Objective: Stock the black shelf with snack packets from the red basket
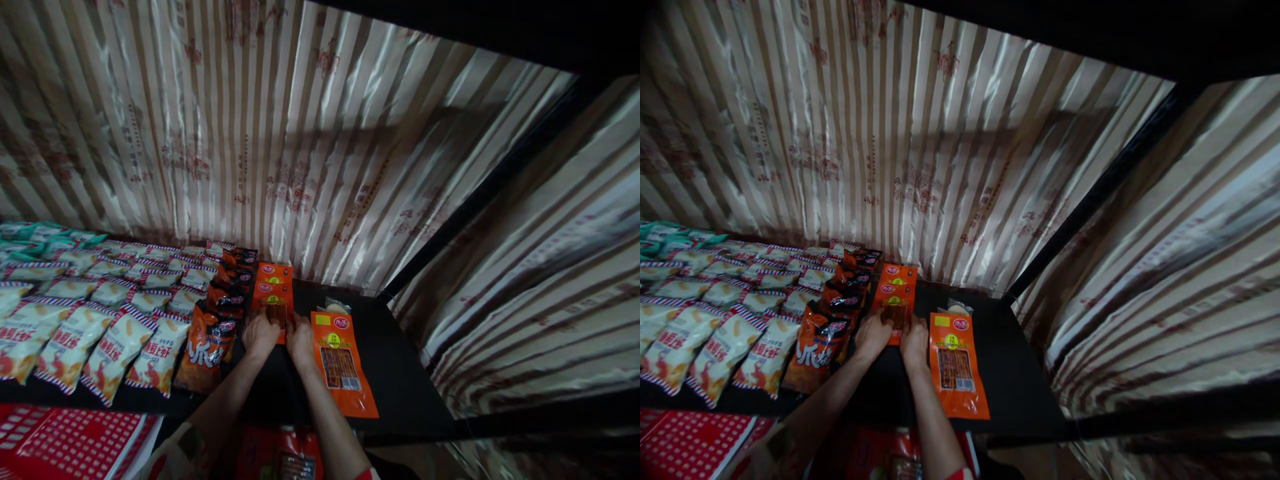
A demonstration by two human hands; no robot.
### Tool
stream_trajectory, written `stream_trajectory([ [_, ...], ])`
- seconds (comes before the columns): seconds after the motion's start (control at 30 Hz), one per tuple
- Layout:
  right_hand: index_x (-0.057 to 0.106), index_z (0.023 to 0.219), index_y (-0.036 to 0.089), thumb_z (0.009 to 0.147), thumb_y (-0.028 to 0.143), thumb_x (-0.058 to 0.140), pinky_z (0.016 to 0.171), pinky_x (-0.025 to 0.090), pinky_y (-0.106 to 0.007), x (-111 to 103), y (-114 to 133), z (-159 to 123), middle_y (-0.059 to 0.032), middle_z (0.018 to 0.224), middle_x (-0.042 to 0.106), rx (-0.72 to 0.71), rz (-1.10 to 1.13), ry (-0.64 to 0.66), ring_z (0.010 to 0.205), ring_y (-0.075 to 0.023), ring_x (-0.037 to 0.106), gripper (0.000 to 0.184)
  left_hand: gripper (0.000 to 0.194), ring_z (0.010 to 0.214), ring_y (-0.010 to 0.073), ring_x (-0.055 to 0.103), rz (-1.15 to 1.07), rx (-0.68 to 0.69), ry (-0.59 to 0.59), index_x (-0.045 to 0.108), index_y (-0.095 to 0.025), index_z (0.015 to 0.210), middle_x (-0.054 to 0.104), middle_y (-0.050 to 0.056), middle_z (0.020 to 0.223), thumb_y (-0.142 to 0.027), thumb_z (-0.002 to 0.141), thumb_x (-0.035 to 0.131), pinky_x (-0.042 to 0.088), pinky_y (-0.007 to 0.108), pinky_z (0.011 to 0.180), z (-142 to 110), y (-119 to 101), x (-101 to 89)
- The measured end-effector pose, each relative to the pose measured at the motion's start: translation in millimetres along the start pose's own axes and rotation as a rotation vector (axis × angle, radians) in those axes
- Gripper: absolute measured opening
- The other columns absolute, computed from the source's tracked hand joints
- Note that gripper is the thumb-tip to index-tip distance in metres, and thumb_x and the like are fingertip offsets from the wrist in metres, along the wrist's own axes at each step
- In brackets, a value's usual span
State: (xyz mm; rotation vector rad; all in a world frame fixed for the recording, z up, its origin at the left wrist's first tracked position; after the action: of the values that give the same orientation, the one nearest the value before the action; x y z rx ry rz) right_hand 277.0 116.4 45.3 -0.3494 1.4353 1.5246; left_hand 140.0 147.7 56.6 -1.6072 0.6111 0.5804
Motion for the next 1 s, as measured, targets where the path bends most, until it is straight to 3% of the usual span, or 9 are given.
stream_trajectory([
  [0.47, 0.063, 0.104, 0.014, 0.083, 0.016, 0.037, 0.065, 0.045, -0.024, 10, -2, 22, -0.0082, 0.080, 0.060, -0.004, 0.010, -0.001, 0.069, -0.0164, 0.059, 0.033, 0.046, 0.117, 0.0296, 0.045, 0.135, 0.101, -0.076, 0.054, -0.004, 0.116, 0.053, 0.018, 0.124, -0.021, 0.075, 0.042, 0.035, 0.036, 0.097, 16, -8, 6.8],
  [1.0, 0.063, 0.100, 0.013, 0.083, 0.016, 0.039, 0.062, 0.043, -0.021, 18, -8, 28, -0.0084, 0.081, 0.061, 0.051, -0.031, 0.053, 0.068, -0.0146, 0.059, 0.030, 0.049, 0.128, 0.0267, 0.032, 0.301, 0.090, -0.093, 0.047, -0.014, 0.125, 0.045, 0.009, 0.134, -0.021, 0.077, 0.044, 0.030, 0.040, 0.103, 17, -11, 16.4],
])
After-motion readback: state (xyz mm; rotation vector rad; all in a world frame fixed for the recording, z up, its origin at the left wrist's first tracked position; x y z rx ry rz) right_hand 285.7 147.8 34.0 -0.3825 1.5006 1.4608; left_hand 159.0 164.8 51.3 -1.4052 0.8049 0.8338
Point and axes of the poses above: each hand's wrist, its own z-axis towards the middle knuckle, its own x-axis out of the palm, y = z × x, the point moved 8 cm from there along z, towards the middle knuckle
